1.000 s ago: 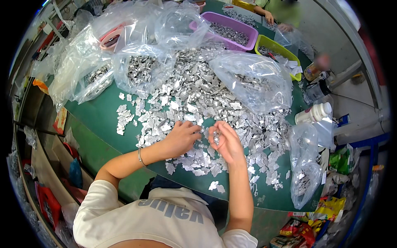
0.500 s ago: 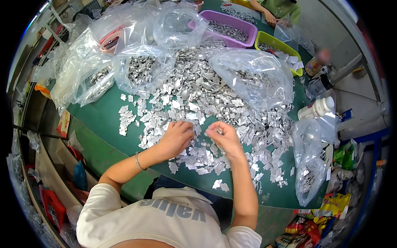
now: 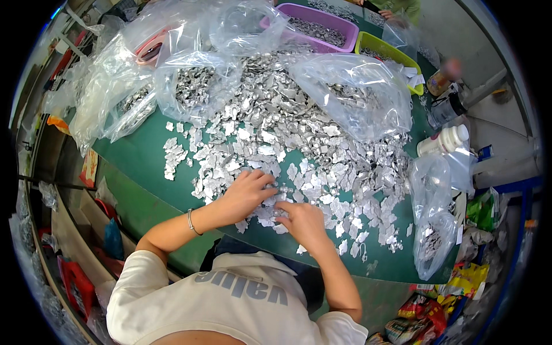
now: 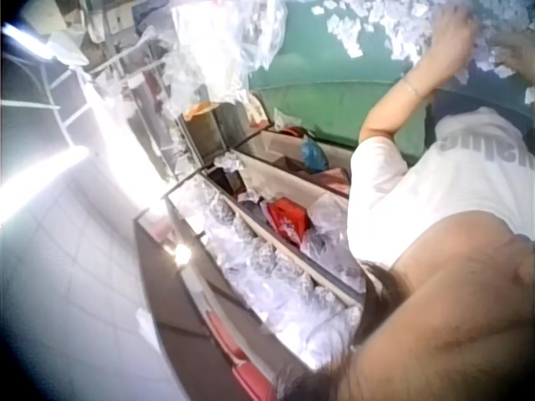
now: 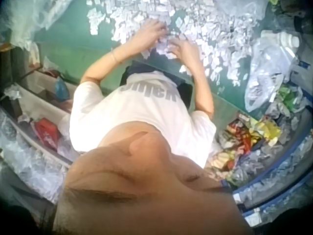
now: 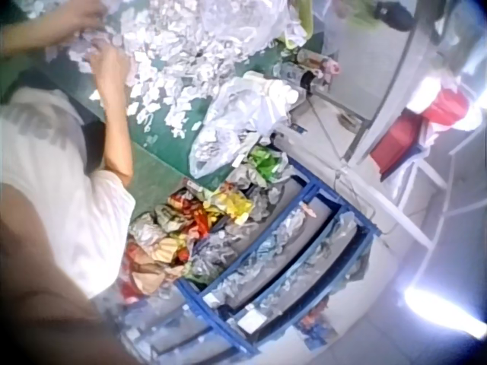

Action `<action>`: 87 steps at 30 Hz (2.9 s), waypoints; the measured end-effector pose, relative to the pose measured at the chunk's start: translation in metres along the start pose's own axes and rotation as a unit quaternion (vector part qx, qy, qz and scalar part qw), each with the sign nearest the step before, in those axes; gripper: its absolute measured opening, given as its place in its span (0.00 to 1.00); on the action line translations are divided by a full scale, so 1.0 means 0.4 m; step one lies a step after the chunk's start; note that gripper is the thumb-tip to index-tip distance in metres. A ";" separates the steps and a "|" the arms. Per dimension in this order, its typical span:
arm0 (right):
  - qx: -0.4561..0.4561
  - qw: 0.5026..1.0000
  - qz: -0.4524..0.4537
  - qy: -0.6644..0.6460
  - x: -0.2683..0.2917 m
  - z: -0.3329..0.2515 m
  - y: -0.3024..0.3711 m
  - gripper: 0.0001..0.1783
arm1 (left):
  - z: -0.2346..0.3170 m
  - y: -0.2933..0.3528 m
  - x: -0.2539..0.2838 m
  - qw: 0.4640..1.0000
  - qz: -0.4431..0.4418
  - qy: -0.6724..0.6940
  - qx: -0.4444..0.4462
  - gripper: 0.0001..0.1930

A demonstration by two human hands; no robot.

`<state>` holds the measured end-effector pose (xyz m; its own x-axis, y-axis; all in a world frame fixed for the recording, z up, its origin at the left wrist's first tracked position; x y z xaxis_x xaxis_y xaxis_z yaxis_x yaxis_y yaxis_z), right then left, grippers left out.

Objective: The person sorts small metal components by hand on a green worktable, picking them up from a pile and placing them into different plastic bags and containers.

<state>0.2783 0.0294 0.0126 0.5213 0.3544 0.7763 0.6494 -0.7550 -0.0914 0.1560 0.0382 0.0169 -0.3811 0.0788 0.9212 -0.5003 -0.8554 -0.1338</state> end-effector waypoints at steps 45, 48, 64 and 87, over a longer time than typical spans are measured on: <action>0.026 0.991 0.082 0.102 -0.012 -0.060 -0.161 0.15 | -0.139 0.201 0.109 0.935 0.211 0.058 0.280 0.16; 0.070 0.984 0.001 0.163 -0.062 -0.059 -0.213 0.19 | -0.150 0.120 0.133 0.936 0.207 0.031 0.284 0.20; -0.006 0.983 0.055 0.174 0.048 0.013 -0.105 0.12 | -0.066 0.157 0.048 0.986 0.101 -0.021 0.133 0.12; 0.071 0.985 0.061 0.144 -0.032 -0.096 -0.203 0.14 | -0.247 0.250 0.165 0.904 0.229 -0.004 0.360 0.18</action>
<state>0.1976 0.0649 0.0342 0.4344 0.0784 0.8973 0.6733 -0.6901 -0.2656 0.0039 0.0085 0.0280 -0.4134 -0.3695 0.8322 0.3466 -0.9090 -0.2315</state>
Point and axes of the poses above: each hand's wrist, its own y-axis away from the middle knuckle, its own x-axis out of the back of the hand, z = x × y, the point moved 7 cm from there along -y, towards the middle knuckle, and after that the axes turned 13 degrees about x, right-handed, at the moved point
